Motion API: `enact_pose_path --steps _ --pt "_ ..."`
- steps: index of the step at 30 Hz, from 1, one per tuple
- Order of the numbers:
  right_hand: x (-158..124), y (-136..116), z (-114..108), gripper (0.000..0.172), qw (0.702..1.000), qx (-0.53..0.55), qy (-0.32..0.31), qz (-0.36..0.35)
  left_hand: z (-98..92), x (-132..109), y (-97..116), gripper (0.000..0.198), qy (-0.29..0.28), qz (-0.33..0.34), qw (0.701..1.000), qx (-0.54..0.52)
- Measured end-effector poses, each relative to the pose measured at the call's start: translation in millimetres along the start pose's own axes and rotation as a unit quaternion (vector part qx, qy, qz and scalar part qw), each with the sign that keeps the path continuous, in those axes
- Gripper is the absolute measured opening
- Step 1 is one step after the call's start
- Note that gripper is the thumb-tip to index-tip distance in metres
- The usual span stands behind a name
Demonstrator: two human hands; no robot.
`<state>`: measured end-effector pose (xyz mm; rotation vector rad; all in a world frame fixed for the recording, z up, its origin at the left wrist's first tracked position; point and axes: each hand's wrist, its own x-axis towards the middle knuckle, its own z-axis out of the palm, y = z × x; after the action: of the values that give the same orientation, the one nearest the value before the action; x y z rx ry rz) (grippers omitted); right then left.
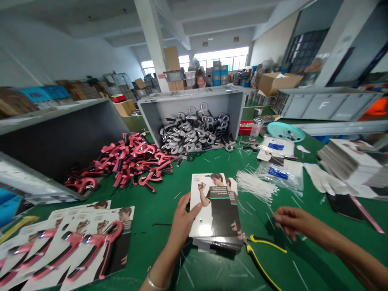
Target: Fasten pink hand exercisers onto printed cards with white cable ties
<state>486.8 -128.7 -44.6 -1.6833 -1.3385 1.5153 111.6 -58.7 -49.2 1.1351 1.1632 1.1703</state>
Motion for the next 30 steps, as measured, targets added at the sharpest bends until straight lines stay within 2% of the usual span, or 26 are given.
enact_pose_path --steps 3,5,10,12,14,18,21,24,27,30 --pt "1.0 -31.8 9.0 0.034 0.988 0.099 0.083 -0.081 -16.3 -1.7 18.2 0.059 0.001 -0.006 0.998 -0.055" --pt "12.7 -61.2 31.6 0.032 0.976 0.130 0.103 -0.138 -28.4 -4.2 25.2 0.062 -0.020 -0.039 0.994 -0.099" --pt "57.4 -126.9 133.1 0.030 0.956 0.125 0.006 -0.264 -53.8 -12.9 15.8 0.061 -0.010 -0.092 0.989 -0.113" --pt "74.0 -137.6 170.0 0.028 0.951 0.083 0.007 -0.298 -59.7 -15.5 8.4 0.063 -0.001 -0.088 0.987 -0.137" --pt "86.7 -139.6 193.5 0.026 0.947 0.023 0.017 -0.321 -63.7 -15.9 2.8 0.063 0.007 -0.079 0.984 -0.158" --pt "97.4 -134.5 204.2 0.021 0.942 -0.060 0.024 -0.329 -69.6 -10.8 -6.8 0.055 0.023 -0.090 0.975 -0.202" --pt "97.2 -131.8 202.4 0.020 0.940 -0.073 0.028 -0.332 -71.3 -7.1 -20.9 0.047 0.060 -0.079 0.963 -0.251" --pt "97.3 -129.8 203.5 0.024 0.941 -0.074 0.033 -0.328 -67.7 -7.7 -37.5 0.046 0.083 -0.102 0.956 -0.261" --pt "98.8 -127.8 205.1 0.026 0.940 -0.102 0.037 -0.324 -60.2 -9.7 -45.3 0.055 0.060 -0.134 0.952 -0.267" --pt "99.5 -127.8 206.0 0.021 0.920 -0.194 0.042 -0.339 -52.6 -6.0 -43.5 0.055 0.039 -0.139 0.958 -0.248"
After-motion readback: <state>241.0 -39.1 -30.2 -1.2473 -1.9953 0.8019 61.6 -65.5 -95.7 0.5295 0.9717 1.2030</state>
